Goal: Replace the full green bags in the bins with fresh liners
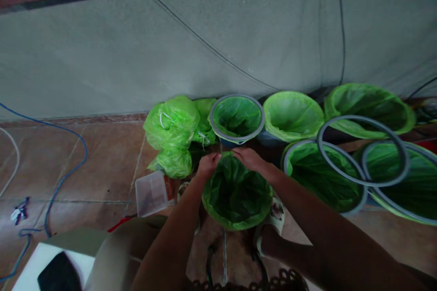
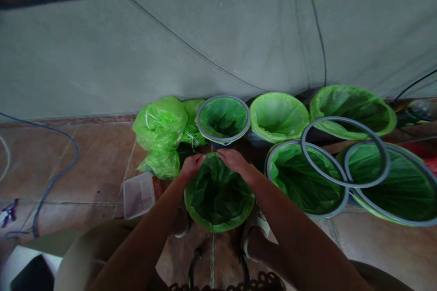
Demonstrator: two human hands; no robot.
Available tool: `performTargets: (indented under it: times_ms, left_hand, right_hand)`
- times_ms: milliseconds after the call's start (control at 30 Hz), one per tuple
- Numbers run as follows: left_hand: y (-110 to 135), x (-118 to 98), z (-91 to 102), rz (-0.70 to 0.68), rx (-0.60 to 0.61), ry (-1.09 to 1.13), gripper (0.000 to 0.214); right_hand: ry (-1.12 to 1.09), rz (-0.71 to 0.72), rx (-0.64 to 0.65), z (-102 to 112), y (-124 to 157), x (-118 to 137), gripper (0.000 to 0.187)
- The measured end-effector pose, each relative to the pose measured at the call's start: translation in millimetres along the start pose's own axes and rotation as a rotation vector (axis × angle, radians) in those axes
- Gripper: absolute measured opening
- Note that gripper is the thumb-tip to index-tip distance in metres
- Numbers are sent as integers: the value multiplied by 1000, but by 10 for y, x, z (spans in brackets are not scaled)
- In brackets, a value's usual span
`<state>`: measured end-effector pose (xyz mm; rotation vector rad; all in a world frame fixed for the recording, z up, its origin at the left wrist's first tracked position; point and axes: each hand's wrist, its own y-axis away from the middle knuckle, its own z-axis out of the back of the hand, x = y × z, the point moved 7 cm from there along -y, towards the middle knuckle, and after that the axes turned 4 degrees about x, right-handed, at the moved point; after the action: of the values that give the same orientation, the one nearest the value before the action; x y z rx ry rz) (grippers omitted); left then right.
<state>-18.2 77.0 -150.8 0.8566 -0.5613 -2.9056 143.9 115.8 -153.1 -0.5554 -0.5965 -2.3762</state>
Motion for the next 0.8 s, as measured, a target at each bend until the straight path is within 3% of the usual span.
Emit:
performTargets:
  times_ms: [133, 300, 533, 600, 700, 800]
  left_hand:
    - [55, 30, -32, -42, 32, -64, 36]
    - [104, 127, -147, 58, 123, -243, 34]
    - [184, 128, -179, 128, 128, -229, 38]
    - [205, 85, -113, 116, 110, -198, 48]
    - [244, -9, 85, 58, 13, -136, 70]
    - [321, -38, 322, 72, -65, -71, 65]
  right_hand:
    - [44, 18, 63, -16, 2, -41, 30]
    - [126, -94, 118, -68, 66, -147, 29]
    - [119, -157, 113, -44, 112, -108, 34]
    - [79, -154, 30, 62, 163, -43, 42]
    - [-37, -183, -274, 389, 413, -33, 46]
    - [-228, -420, -641, 733, 969, -360, 38]
